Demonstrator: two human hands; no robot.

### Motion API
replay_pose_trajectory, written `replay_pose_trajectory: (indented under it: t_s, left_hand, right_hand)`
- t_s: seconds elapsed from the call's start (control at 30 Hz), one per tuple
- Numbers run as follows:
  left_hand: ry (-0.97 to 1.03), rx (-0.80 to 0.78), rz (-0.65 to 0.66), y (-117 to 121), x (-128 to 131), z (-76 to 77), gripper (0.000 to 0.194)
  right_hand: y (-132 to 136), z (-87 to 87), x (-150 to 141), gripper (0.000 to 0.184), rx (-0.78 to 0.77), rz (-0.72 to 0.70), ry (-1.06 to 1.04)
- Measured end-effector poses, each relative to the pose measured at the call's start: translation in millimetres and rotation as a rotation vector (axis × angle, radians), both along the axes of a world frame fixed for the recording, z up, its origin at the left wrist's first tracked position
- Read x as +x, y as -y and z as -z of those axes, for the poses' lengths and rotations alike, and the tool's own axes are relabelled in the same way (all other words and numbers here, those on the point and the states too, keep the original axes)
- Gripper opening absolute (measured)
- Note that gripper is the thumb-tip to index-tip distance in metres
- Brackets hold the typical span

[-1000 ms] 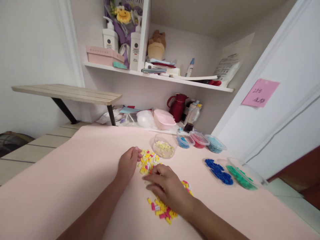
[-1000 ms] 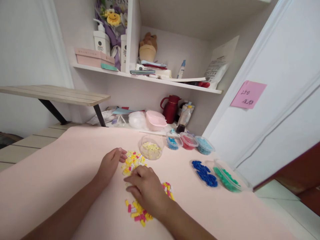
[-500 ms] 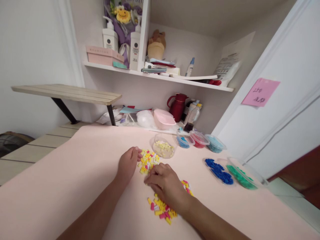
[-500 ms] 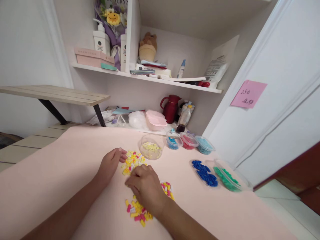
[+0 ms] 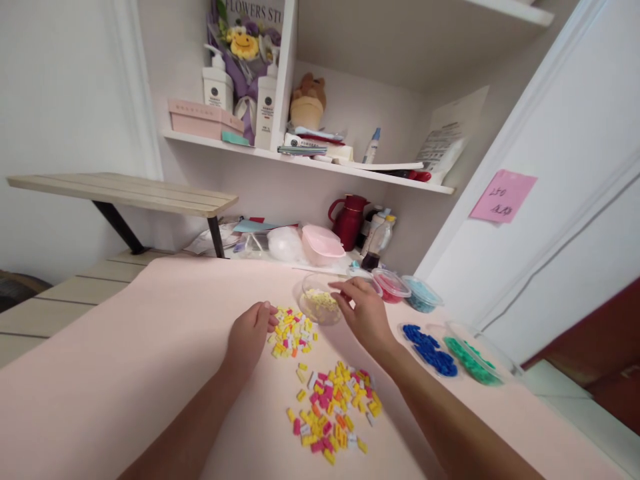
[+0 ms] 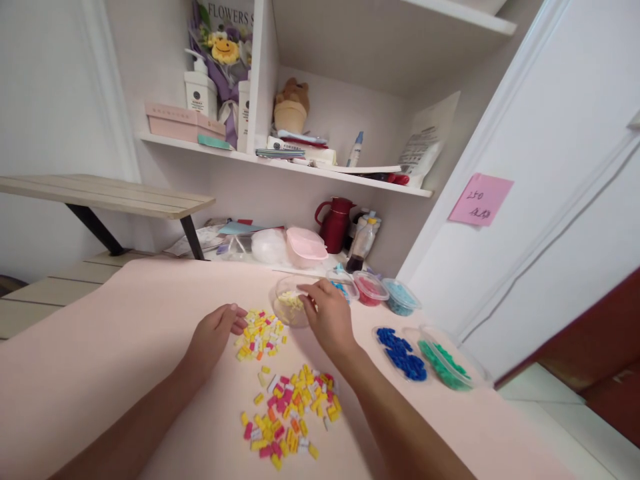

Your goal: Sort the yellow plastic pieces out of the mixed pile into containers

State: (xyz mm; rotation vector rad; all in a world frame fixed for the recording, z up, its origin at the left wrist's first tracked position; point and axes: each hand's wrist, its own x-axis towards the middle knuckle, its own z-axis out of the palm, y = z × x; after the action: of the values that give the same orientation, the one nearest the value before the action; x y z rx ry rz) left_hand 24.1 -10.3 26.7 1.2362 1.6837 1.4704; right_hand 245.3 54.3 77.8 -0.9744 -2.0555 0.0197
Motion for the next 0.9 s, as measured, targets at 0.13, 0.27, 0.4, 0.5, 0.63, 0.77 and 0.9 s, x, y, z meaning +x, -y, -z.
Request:
replay_pose_trajectory:
  t_s: [0.13, 0.27, 0.4, 0.5, 0.63, 0.77, 0.9]
  left_hand:
    - [0.008, 0.002, 0.005, 0, 1, -1.2, 0.040]
    - [0.005, -0.010, 0.009, 0, 0, 0.3, 0.040]
    - [0.007, -0.010, 0.013, -1, -2, 1.7, 0.040]
    - [0.002, -0.015, 0.022, -2, -2, 0.6, 0.039]
    - [-0.008, -0.016, 0.022, -3, -1, -1.7, 0.037]
    - [-0.007, -0.018, 0.023, -3, -1, -1.6, 0.036]
    - [-0.011, -0.006, 0.027, -4, -2, -0.5, 0.037]
  right_hand:
    - [-3, 8.1, 6, 0.034, -0.058, 0.025, -0.048]
    - [24, 18.2, 5, 0.023, -0.280, -0.174, -0.142]
    - [45, 20.7, -3, 0.019, -0.524, -0.340, -0.092]
    - [48, 23.4, -7, 0.015, -0.622, -0.463, -0.016]
    - [47, 30.8, -8, 0.016, -0.662, -0.556, 0.028]
    - [47, 35.1, -8, 0.030, -0.620, -0.546, 0.020]
    - [49, 35.6, -10, 0.027, -0.552, -0.533, 0.139]
